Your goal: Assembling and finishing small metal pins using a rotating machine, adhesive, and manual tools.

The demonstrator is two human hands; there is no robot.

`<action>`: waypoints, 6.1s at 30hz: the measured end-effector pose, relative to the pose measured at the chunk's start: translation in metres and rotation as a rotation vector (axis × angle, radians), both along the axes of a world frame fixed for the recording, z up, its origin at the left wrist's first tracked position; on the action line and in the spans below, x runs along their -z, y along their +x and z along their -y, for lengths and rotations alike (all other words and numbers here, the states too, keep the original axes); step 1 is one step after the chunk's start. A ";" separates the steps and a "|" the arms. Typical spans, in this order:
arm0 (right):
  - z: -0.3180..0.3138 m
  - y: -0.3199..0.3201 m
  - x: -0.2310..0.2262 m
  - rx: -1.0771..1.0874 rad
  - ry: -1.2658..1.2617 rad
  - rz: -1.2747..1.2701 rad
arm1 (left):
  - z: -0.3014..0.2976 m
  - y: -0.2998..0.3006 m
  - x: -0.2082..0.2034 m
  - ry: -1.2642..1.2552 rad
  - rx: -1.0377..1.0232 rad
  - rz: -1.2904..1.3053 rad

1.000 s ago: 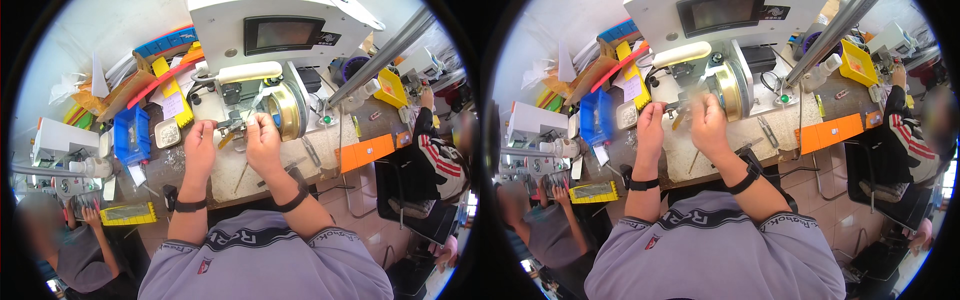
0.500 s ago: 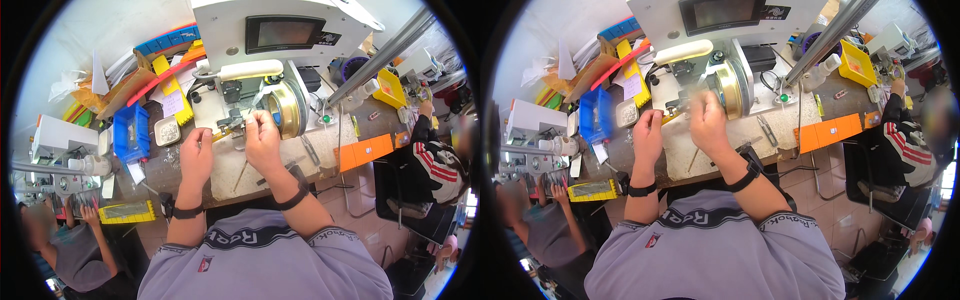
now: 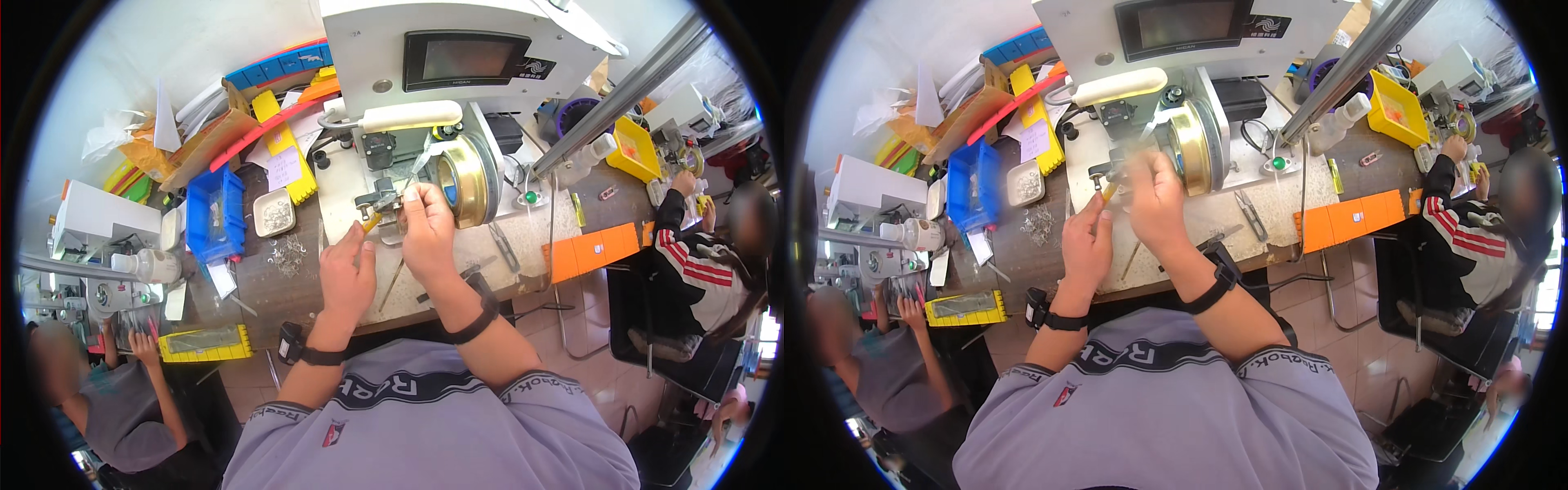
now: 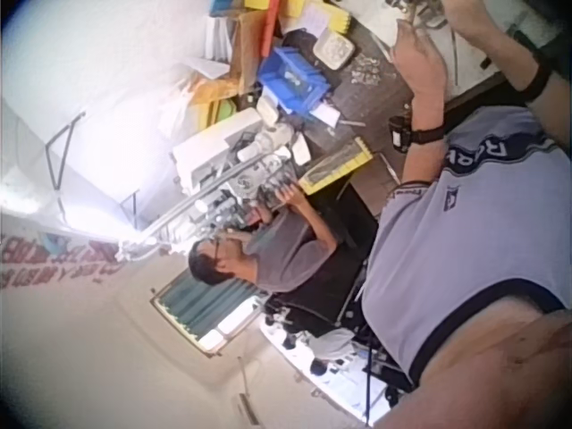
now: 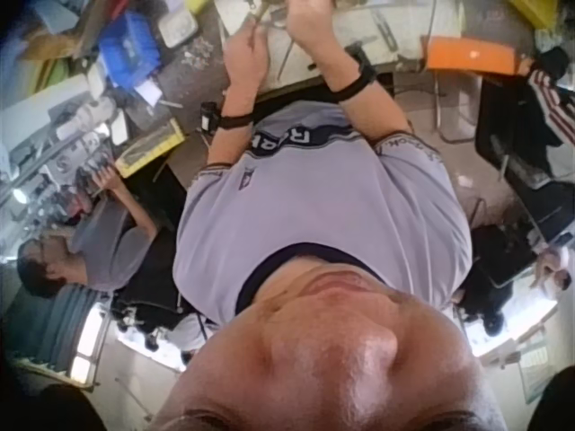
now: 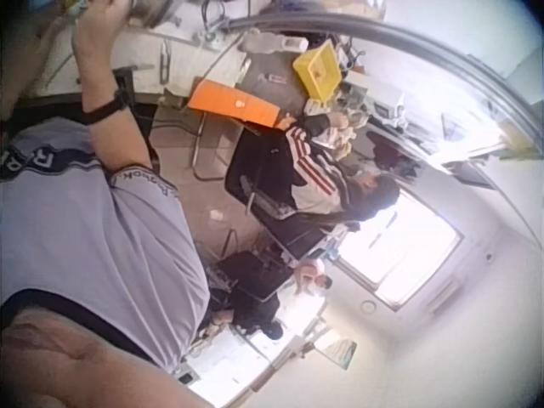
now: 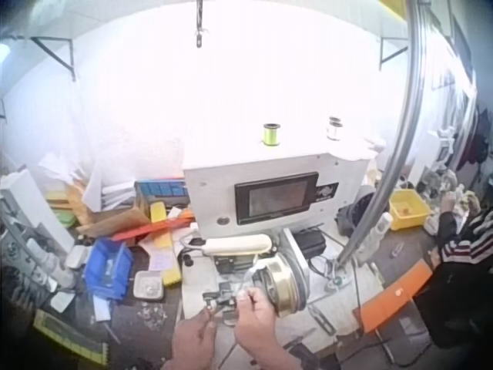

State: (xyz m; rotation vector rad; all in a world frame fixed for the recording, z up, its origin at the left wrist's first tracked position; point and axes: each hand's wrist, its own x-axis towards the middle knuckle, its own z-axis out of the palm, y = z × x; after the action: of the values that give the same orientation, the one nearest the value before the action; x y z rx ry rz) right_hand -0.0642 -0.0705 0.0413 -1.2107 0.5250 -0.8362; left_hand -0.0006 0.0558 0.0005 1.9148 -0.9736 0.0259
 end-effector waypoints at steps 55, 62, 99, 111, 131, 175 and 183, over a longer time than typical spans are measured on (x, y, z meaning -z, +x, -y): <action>-0.018 -0.105 0.005 0.051 -0.417 -0.180 | 0.003 -0.009 0.001 0.067 -0.110 0.120; -0.014 -0.128 0.006 0.138 -0.480 -0.174 | 0.033 -0.059 -0.041 -0.111 0.263 -0.102; -0.006 -0.157 0.011 0.145 -0.508 -0.214 | 0.001 0.044 -0.062 -0.037 -0.158 -0.293; -0.007 -0.153 0.013 0.127 -0.484 -0.215 | 0.012 0.044 -0.057 0.096 -0.055 -0.488; -0.024 -0.131 0.012 -0.028 -0.489 -0.192 | 0.034 0.068 -0.061 -0.106 0.175 -0.803; 0.003 -0.009 -0.001 -0.100 0.857 0.069 | 0.053 0.080 -0.086 0.096 0.406 0.050; 0.011 0.009 -0.003 -0.118 0.753 0.115 | 0.077 0.095 -0.093 0.175 0.651 0.247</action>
State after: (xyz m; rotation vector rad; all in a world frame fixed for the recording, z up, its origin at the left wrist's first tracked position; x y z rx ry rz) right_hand -0.0549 -0.0815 0.0440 -0.4920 0.5939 -0.5228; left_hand 0.0946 -0.0213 0.0939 1.6865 -1.7778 -0.2125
